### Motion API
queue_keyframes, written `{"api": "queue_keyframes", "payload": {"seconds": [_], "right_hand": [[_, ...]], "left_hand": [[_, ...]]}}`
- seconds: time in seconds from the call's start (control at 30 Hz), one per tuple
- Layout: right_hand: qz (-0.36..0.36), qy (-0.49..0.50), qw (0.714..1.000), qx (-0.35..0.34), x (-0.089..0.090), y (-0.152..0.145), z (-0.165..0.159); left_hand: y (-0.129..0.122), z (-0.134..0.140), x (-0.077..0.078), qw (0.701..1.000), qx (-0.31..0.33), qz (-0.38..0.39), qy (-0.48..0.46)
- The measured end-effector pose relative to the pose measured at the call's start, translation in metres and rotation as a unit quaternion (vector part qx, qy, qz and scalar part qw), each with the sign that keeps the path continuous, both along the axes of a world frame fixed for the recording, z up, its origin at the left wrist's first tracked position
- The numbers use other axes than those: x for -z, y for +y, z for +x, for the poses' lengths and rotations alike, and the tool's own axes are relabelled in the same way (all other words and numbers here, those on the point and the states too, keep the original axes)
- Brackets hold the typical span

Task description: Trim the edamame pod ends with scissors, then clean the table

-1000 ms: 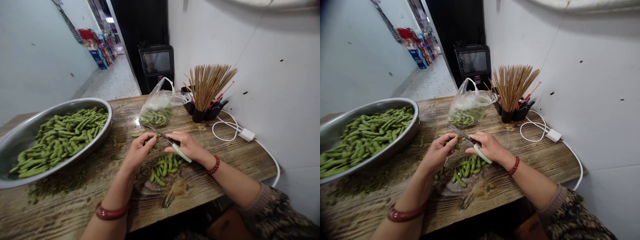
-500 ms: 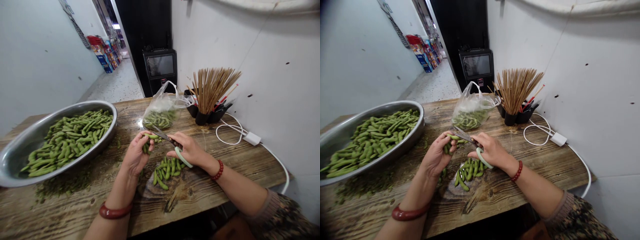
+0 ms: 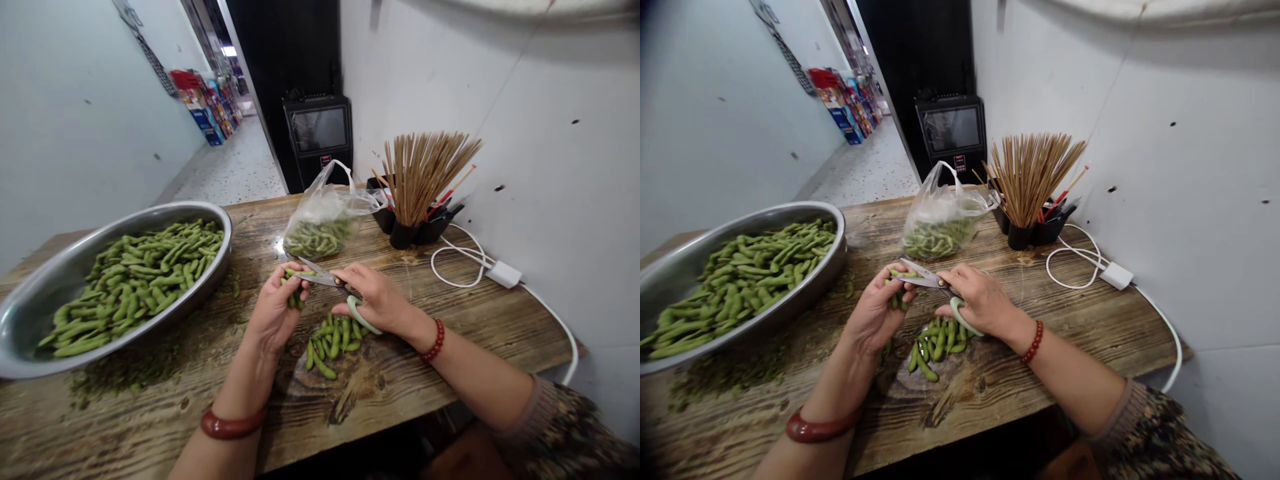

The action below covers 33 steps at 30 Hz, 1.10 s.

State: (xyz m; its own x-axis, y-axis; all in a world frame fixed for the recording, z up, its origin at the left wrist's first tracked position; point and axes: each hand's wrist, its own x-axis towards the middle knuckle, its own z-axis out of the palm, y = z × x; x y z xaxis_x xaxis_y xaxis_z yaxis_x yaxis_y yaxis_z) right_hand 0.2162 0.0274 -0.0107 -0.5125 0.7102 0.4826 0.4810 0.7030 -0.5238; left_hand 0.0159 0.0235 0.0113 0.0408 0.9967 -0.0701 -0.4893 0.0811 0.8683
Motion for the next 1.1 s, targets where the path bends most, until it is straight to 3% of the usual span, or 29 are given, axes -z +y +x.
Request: {"api": "queue_keyframes", "payload": {"seconds": [1.1], "right_hand": [[-0.012, 0.017, 0.999, -0.034, 0.001, -0.0018, 0.0001]], "left_hand": [[-0.0001, 0.0012, 0.0051, 1.0, 0.021, -0.007, -0.022]]}}
